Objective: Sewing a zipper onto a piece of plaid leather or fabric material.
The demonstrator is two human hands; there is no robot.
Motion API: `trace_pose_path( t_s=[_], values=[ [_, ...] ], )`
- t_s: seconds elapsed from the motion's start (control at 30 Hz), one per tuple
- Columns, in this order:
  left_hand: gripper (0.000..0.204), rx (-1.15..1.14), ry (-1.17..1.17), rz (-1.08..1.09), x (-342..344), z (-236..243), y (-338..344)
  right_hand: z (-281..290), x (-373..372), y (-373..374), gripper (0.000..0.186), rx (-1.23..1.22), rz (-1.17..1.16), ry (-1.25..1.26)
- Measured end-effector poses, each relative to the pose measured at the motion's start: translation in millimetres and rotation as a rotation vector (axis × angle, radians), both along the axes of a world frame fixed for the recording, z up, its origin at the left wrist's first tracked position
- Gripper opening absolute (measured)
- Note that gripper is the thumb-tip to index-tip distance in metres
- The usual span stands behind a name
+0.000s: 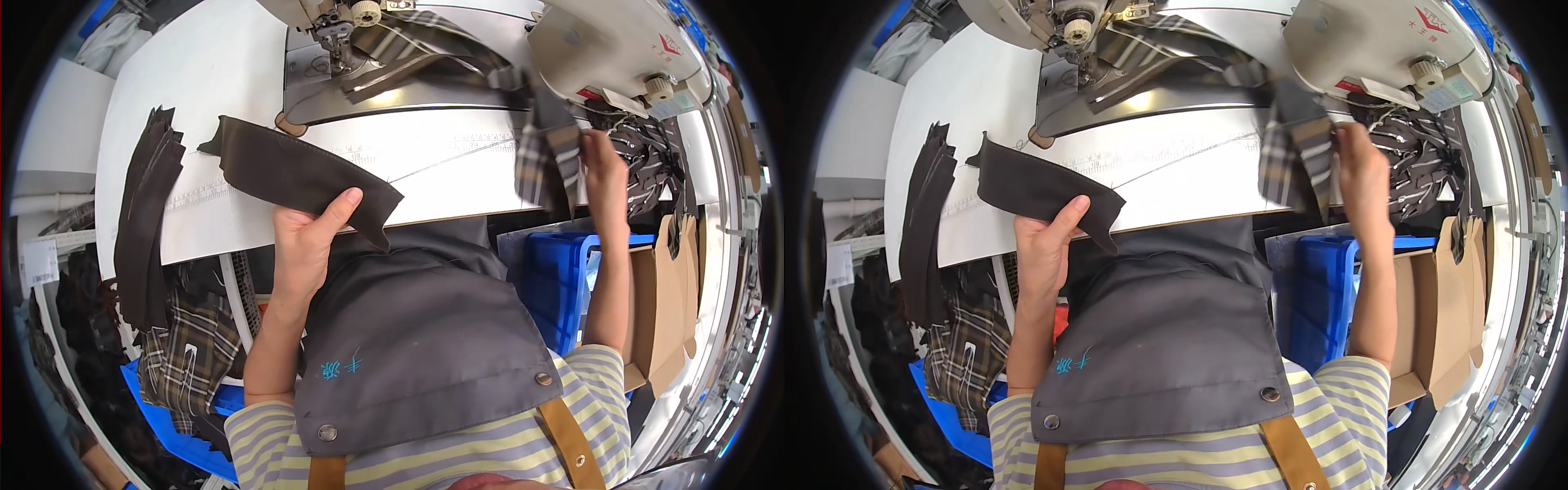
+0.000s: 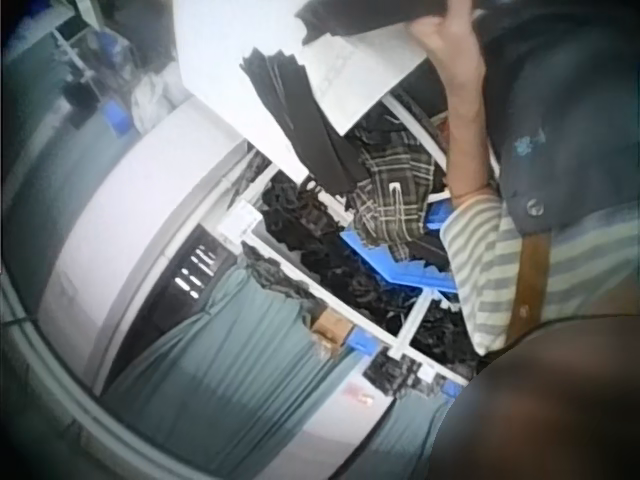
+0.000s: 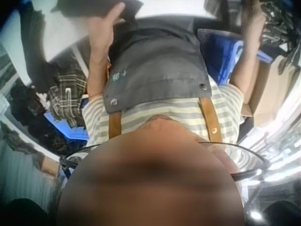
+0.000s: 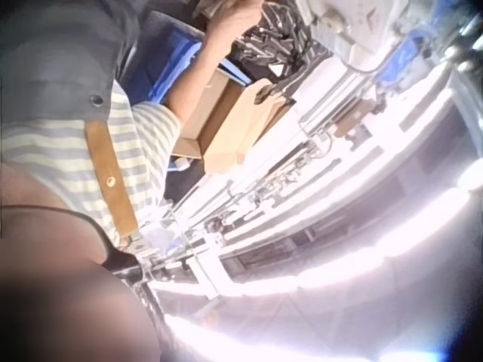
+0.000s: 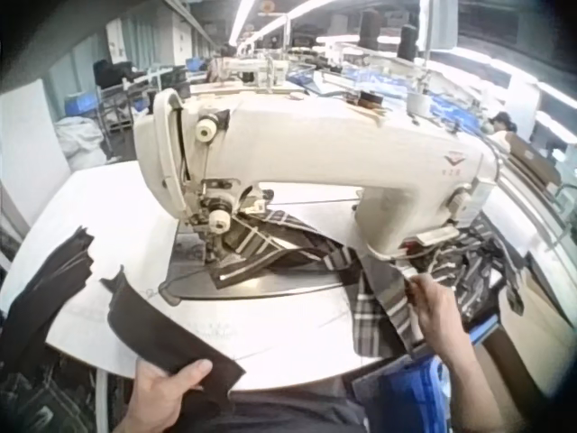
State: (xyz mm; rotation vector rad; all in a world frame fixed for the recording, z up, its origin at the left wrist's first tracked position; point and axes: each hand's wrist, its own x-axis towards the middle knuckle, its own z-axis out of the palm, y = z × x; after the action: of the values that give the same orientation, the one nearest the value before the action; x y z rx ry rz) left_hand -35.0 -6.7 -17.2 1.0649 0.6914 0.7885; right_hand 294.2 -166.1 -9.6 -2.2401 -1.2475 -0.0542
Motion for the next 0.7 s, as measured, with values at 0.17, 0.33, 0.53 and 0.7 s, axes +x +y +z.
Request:
trace_pose_path(
  t_s=[0.17,0.33,0.53,0.7],
  values=[
    [0.014,0.053,-0.018,0.028,0,3,-1,20,17,-28,0.027,0.082,0.053,0.399],
    [0.015,0.068,-0.002,0.026,2,1,-1,50,18,-55,0.032,0.094,-0.088,0.414],
    [0.012,0.145,0.043,0.021,7,-1,-3,71,-64,-27,0.037,0.145,0.51,0.782],
    [0.013,0.143,0.054,0.028,8,4,-6,34,-111,27,0.037,-0.237,0.702,1.0]
  ],
)
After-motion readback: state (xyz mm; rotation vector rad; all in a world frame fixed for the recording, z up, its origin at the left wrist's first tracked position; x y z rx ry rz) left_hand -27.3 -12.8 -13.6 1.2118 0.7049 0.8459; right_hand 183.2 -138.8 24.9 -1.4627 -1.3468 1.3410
